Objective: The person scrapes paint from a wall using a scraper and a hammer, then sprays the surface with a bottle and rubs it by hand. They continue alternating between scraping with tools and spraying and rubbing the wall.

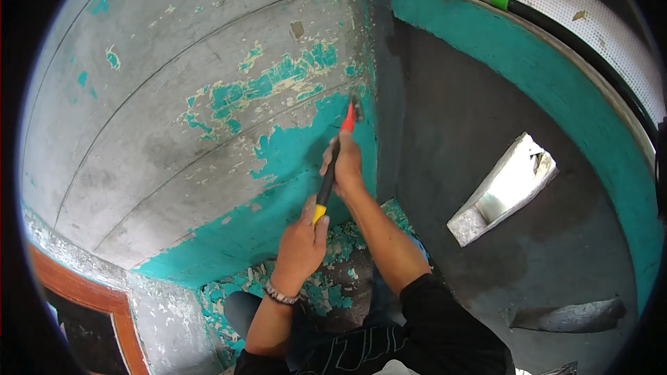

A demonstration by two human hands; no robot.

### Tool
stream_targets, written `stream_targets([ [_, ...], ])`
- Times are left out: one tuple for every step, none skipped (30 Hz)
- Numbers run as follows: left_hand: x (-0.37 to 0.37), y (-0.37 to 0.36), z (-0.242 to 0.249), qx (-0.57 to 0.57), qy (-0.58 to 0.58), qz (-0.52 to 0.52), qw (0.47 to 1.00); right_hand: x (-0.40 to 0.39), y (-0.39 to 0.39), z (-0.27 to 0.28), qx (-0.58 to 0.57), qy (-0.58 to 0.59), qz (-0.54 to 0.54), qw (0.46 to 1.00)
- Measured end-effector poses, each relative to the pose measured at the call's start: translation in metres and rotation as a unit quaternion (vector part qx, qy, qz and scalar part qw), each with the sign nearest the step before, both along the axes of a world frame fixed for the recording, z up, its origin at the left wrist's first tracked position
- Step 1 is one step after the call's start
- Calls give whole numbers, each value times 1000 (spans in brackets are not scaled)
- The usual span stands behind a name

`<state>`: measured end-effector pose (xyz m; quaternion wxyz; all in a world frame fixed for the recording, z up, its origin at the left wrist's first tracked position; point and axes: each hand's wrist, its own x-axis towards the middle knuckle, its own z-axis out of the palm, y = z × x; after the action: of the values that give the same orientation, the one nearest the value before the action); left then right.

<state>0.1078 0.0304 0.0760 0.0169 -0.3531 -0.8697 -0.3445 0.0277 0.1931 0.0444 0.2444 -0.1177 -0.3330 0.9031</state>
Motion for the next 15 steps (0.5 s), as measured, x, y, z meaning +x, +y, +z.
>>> stream_targets([
  [6,-5,6,-22,-43,17,999,1,-6,-3,6,-2,10,1000],
  [8,-8,10,-46,-87,35,994,1,-9,-7,10,-6,21,1000],
  [8,-6,6,-47,-90,36,994,4,-7,-5,25,-14,28,999],
  [6,-2,1,-33,-73,28,996,4,-2,-5,24,-17,28,999],
  [4,2,-1,-18,-54,18,998,3,4,-3,26,-14,22,999],
  [3,5,0,-20,-56,16,998,3,7,-3,27,-14,16,999],
  [1,8,2,-33,-64,19,997,3,8,-3,26,-17,16,999],
  [1,8,4,-45,-71,23,996,3,7,-2,24,-12,8,1000],
  [2,5,3,-45,-72,25,996,4,5,-1,23,-7,2,1000],
  [3,1,1,-13,-76,3,997,6,2,-1,23,-7,4,1000],
  [2,-2,0,18,-78,-21,997,8,0,0,20,-7,13,1000],
  [5,-1,-3,19,-77,-22,997,9,0,1,18,-8,21,1000],
  [8,1,-8,59,-87,-33,994,9,4,2,18,-7,20,1000],
  [10,2,-11,99,-100,-43,989,9,9,3,23,-11,11,1000],
  [9,4,-12,98,-103,-43,989,10,12,1,27,-17,4,999],
])
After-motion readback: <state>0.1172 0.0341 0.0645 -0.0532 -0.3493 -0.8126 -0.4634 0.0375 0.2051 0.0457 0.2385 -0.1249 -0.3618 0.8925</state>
